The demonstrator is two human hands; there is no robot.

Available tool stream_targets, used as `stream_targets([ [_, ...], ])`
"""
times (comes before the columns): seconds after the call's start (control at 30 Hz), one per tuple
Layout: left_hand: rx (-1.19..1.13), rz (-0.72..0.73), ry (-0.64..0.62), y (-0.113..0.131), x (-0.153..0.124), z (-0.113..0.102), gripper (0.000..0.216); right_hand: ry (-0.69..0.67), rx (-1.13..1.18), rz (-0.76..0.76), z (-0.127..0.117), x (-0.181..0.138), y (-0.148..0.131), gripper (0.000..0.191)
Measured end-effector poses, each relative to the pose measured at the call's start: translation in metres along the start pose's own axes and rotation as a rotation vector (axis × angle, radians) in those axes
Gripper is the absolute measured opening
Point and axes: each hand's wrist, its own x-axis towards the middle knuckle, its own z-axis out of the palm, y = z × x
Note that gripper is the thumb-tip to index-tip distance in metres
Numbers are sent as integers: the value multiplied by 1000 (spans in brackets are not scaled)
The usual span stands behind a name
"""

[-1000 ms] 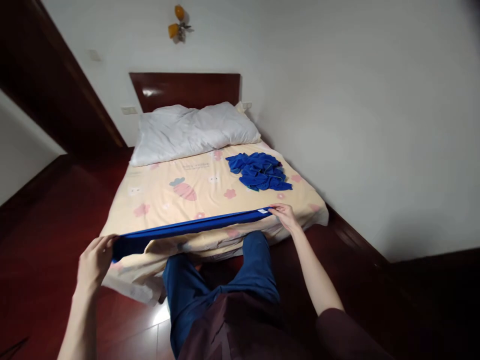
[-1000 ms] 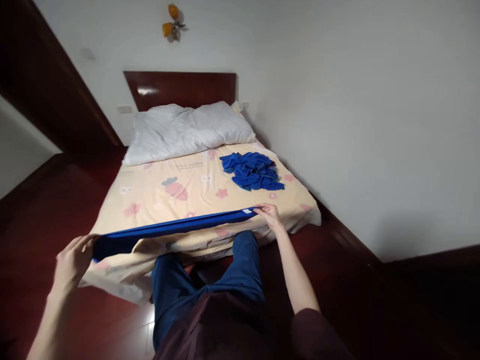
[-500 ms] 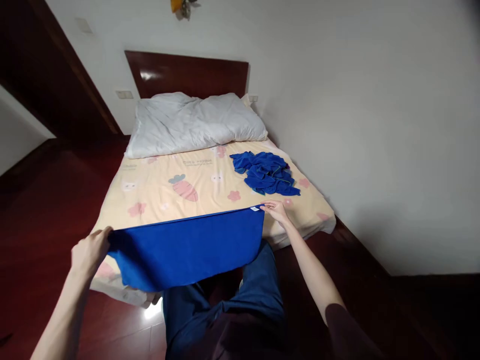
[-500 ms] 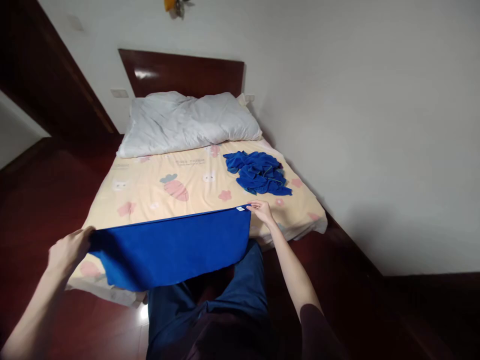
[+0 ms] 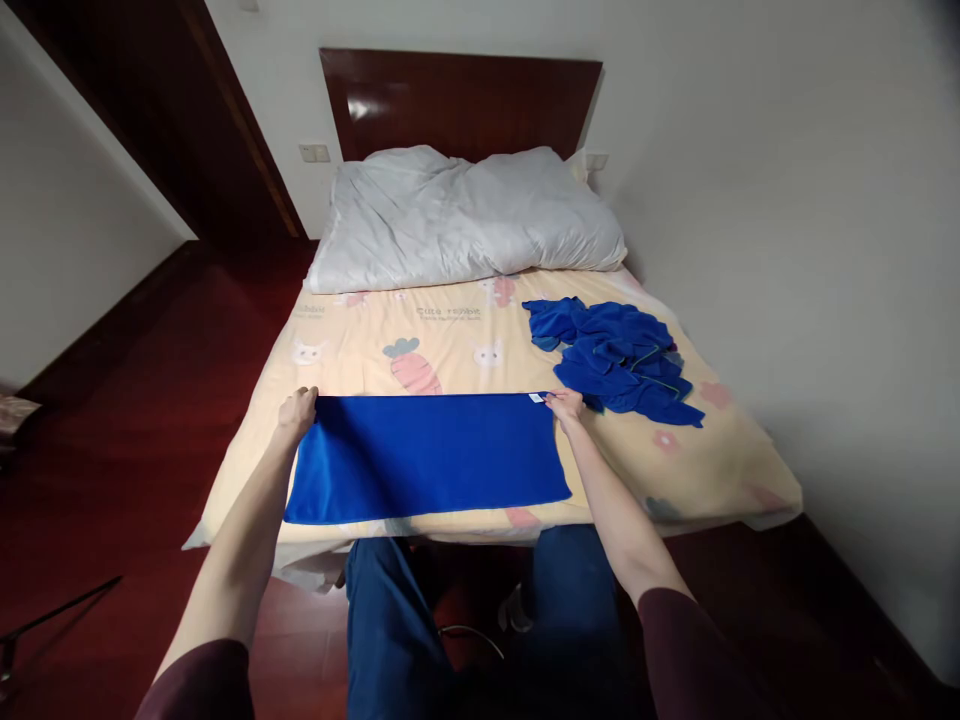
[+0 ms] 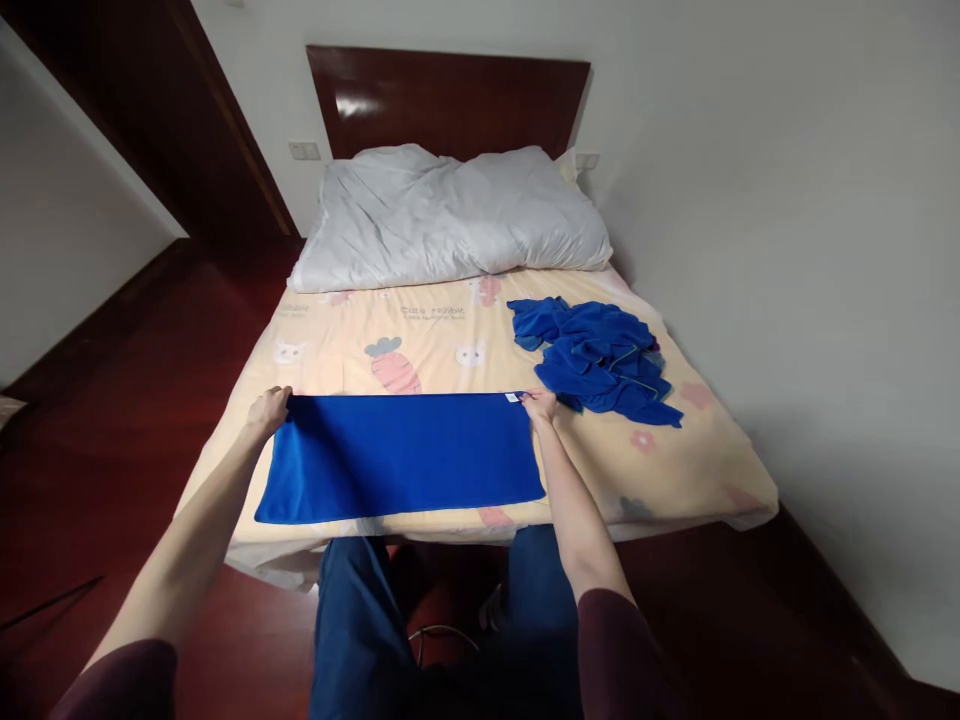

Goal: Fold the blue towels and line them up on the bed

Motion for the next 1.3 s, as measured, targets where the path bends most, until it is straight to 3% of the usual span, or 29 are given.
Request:
stream_targets([
  [0.07,-52,-22,38,-2,16,1,36,76,-39,43,11,13,3,18],
  [0.13,-148,-62,111,-1,27,7,44,108,-59,64,23,19,4,33],
  [0.27,-280,-93,274,25,28,44,58,47,-265,-32,52,-4,10,73],
  [0.37,-246,64,311,63,10,90,58,-82,-521,-282,84,-45,20,68],
  [0.53,-211,338,265,129,-19,144,58,-491,-804,-631,165,-113,29,54],
  [0.63,-218,339,266,150,-17,159,58,-628,-901,-678,213,-138,29,55],
  [0.73,-233,285,312,155,-8,169,58,-581,-955,-649,243,-148,32,57],
  [0.93,-241,275,329,142,9,176,62,-544,-965,-751,247,-137,40,59],
  [1.1,-245,75,309,117,24,169,65,-533,-961,-787,239,-124,42,60],
  [1.2,-218,-32,297,89,28,167,65,-496,-970,-778,223,-106,46,61],
  [1.3,-202,-111,285,55,31,167,68,-396,-1011,-707,189,-73,53,62],
])
